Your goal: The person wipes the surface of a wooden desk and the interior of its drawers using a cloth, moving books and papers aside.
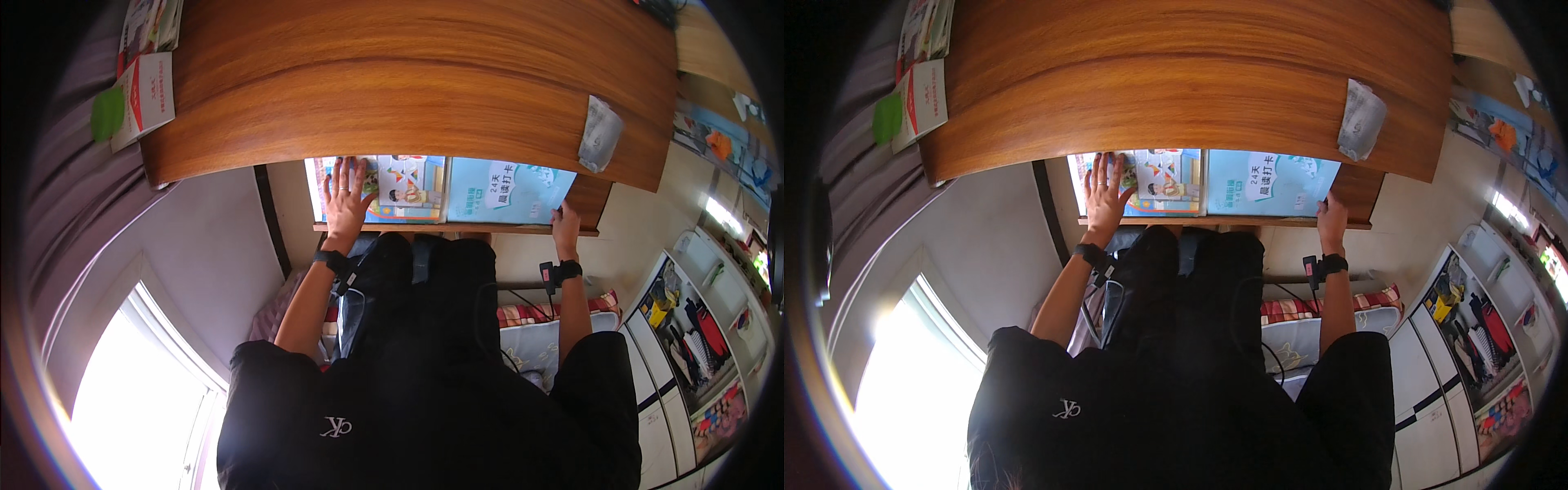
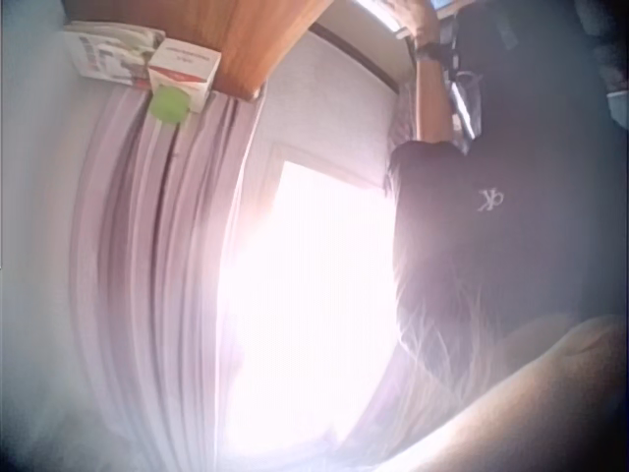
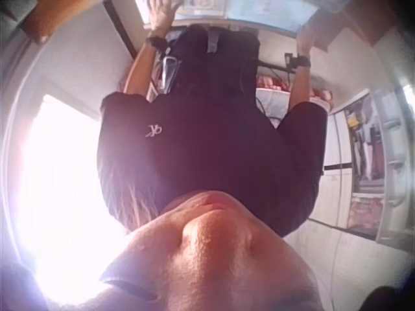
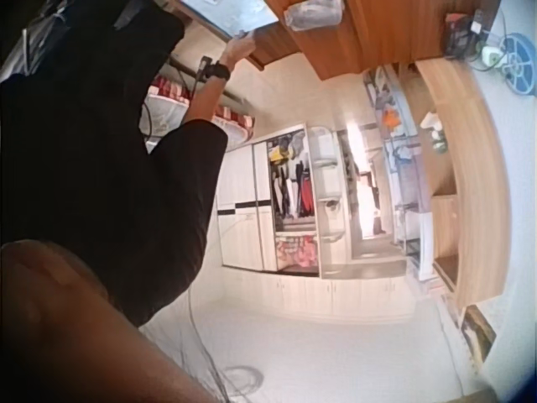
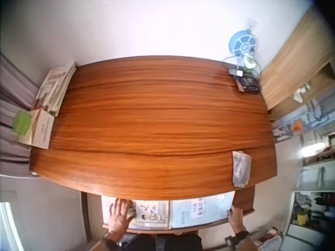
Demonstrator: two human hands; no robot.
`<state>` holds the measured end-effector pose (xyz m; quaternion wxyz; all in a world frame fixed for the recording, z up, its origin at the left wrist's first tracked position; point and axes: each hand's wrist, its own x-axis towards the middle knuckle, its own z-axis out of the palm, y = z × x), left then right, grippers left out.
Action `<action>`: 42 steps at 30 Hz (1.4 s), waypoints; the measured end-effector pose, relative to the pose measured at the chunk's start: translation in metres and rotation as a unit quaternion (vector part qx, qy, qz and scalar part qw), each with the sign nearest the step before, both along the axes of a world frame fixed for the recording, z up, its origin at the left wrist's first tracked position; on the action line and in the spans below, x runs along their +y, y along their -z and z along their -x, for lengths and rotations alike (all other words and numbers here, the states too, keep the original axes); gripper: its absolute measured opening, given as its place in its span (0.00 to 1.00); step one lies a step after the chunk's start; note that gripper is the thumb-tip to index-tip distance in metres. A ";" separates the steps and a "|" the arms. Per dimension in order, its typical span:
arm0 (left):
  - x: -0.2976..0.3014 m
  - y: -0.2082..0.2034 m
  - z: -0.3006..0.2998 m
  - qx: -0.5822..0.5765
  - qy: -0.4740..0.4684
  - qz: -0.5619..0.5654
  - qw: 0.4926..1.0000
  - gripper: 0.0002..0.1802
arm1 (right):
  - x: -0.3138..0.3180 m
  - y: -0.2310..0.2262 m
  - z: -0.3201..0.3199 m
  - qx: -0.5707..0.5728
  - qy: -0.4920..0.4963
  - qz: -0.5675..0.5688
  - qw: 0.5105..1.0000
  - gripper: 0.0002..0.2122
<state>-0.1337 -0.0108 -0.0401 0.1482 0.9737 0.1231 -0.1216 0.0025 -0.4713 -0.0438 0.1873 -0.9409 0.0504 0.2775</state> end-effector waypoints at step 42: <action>0.084 0.046 0.018 -0.108 -0.674 0.620 0.388 0.21 | -0.004 0.036 0.000 -0.042 0.545 -0.393 0.740 0.06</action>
